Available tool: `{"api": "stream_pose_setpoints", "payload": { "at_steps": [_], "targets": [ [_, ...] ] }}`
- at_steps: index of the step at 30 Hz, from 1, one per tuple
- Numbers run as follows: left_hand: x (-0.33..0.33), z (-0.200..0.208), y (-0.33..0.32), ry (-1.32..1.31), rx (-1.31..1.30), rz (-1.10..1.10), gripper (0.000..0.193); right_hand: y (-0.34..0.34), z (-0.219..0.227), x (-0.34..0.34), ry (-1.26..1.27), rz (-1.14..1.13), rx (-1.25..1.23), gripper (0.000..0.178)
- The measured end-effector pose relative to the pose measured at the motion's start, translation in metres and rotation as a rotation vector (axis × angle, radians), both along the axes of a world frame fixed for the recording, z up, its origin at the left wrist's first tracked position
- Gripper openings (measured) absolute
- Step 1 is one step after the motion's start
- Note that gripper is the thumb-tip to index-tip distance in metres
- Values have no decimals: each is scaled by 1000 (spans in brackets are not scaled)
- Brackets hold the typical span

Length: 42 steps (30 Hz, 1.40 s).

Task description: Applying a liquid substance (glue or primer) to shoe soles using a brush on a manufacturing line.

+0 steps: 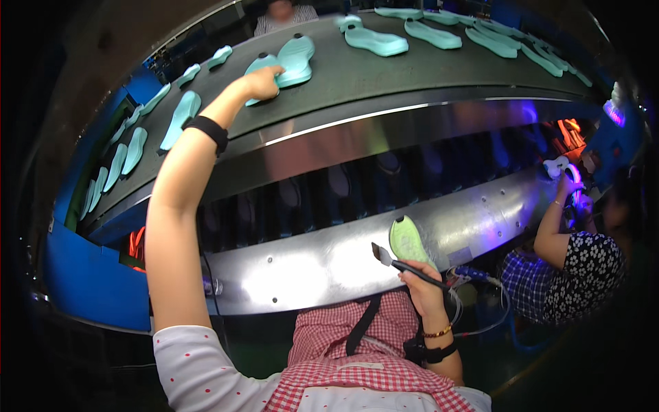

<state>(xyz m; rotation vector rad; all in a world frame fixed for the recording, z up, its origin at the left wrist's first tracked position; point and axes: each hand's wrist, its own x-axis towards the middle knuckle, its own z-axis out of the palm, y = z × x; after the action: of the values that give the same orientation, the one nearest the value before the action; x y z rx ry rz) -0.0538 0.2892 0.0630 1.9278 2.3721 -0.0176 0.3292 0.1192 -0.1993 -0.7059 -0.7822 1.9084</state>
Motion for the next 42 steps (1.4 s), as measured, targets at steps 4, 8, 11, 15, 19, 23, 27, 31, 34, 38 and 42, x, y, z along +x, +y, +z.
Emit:
{"api": "stream_pose_setpoints", "payload": {
  "at_steps": [4, 8, 11, 15, 19, 23, 27, 31, 34, 38, 42],
  "targets": [
    [7, -1, -41, -200, 232, -174, 39, 9, 3, -5, 80, -38, -37, 22],
    [10, -10, -90, -13, 363, -199, 32, 15, 12, -6, -13, -94, -10, 20],
    [38, -26, -142, -439, 749, -93, 32, 13, 24, -1, -4, -146, -58, 19],
    [62, -73, -198, -1209, 1346, 90, 30, 13, 23, -1, -27, -151, -82, 19],
    [51, -117, -236, -1981, 557, 258, 39, 8, 29, 1, -16, -162, -71, 18],
    [99, -169, -275, -2373, 381, -59, 85, 6, 28, -2, -17, -148, -60, 19],
    [128, -250, -291, -2693, 5, 58, 86, 0, 36, -12, -21, -39, -15, 18],
    [170, -249, -282, -2663, 138, 144, 89, -10, 42, -32, -125, 126, 92, 20],
    [182, -239, -284, -2755, 182, 195, 91, -13, 47, -51, -190, 207, 169, 21],
    [185, -240, -286, -2739, 146, 234, 88, -4, 56, -70, -264, 230, 227, 20],
    [188, -246, -286, -2726, 248, 174, 79, -3, 61, -87, -262, 262, 252, 18]
  ]
}}
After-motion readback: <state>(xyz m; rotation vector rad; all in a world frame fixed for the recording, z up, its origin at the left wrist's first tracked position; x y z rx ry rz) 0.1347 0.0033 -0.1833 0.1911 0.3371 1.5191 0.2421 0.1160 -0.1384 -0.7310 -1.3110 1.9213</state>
